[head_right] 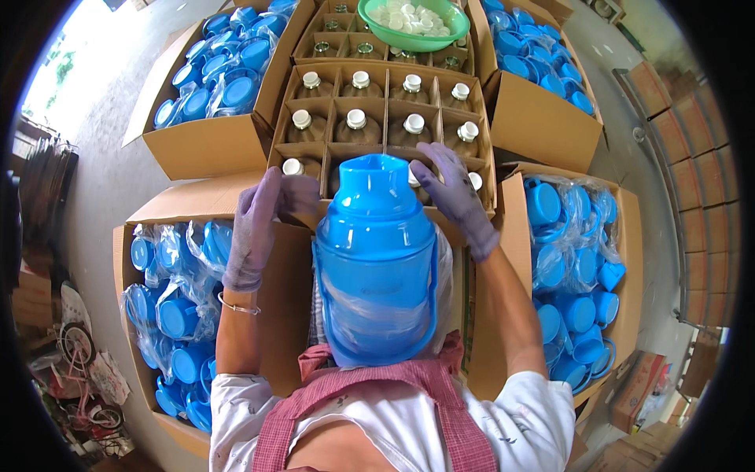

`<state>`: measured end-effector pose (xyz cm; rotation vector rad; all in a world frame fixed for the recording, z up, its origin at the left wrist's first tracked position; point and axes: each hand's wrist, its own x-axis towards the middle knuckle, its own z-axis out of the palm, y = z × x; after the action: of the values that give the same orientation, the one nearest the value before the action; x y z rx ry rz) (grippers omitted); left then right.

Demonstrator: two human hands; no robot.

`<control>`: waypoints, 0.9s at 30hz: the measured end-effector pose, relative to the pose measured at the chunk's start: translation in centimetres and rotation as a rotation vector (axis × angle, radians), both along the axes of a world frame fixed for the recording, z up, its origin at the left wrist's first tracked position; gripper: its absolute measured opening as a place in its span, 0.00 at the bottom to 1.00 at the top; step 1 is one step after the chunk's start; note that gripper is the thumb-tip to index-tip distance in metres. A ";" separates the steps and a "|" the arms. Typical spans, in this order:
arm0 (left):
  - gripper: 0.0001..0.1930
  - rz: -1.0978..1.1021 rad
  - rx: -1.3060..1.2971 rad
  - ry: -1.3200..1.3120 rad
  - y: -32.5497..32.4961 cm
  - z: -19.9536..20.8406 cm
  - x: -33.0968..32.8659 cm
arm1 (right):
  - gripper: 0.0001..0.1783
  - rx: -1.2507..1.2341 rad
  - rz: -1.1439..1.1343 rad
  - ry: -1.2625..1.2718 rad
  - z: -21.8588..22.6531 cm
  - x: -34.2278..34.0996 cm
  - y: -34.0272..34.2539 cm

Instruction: The person assembles blue water bottles by inserting glass inner bottles into blue plastic outer shells, screwing on white caps, and placing the completed units into cardboard boxes. The person also arranges glass bottles in a divided box and handles plastic bags.

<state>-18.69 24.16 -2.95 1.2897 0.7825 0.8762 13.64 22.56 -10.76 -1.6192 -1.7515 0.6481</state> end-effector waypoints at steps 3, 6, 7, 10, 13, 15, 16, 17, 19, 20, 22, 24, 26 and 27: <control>0.20 0.200 0.033 0.039 0.2 -2.6 1.9 | 0.36 0.244 0.167 0.305 9.2 -9.1 -1.7; 0.18 0.055 0.296 0.176 -0.2 -0.8 2.3 | 0.33 0.184 0.250 -0.101 4.9 -3.4 0.9; 0.19 0.150 0.563 0.186 -0.1 -0.4 1.5 | 0.33 0.081 0.221 -0.233 3.3 -0.4 1.1; 0.20 0.227 0.249 -0.098 0.1 -1.5 1.5 | 0.41 0.089 0.111 0.134 7.3 -4.8 -0.2; 0.20 0.071 0.163 0.120 -0.7 -1.6 3.6 | 0.51 0.011 0.239 0.178 8.1 -6.9 0.3; 0.18 0.020 0.239 -0.013 0.1 -1.5 1.1 | 0.56 -0.318 0.103 0.205 4.4 -0.5 1.8; 0.16 -0.020 0.319 -0.117 0.8 -2.3 -0.4 | 0.56 -0.190 0.069 0.257 3.4 -0.3 1.4; 0.15 0.004 0.217 -0.356 0.7 -3.0 -0.8 | 0.56 -0.071 0.052 0.302 4.5 -2.2 1.0; 0.16 0.113 0.810 0.233 -0.5 -4.6 0.6 | 0.51 0.162 0.263 0.388 8.0 -7.2 -0.5; 0.17 0.156 1.115 0.540 -0.5 -4.5 1.9 | 0.48 0.213 0.358 0.044 8.2 -7.6 0.3; 0.18 -0.005 0.346 0.189 -0.2 -0.7 0.9 | 0.50 -0.007 0.083 0.009 4.4 -1.9 1.8; 0.19 0.040 0.446 -0.049 0.8 -3.5 -0.1 | 0.56 -0.126 -0.100 0.170 1.5 1.3 2.1; 0.19 0.099 0.457 0.094 0.5 -3.8 0.7 | 0.56 -0.032 0.233 0.321 5.7 -4.9 1.2; 0.20 0.104 0.366 0.097 0.2 -2.7 1.3 | 0.57 0.023 0.371 0.399 7.6 -7.2 0.2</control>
<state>-17.43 24.36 -5.65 1.6341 0.7944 1.0821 6.44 22.78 -3.18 -1.0595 -1.7522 1.0397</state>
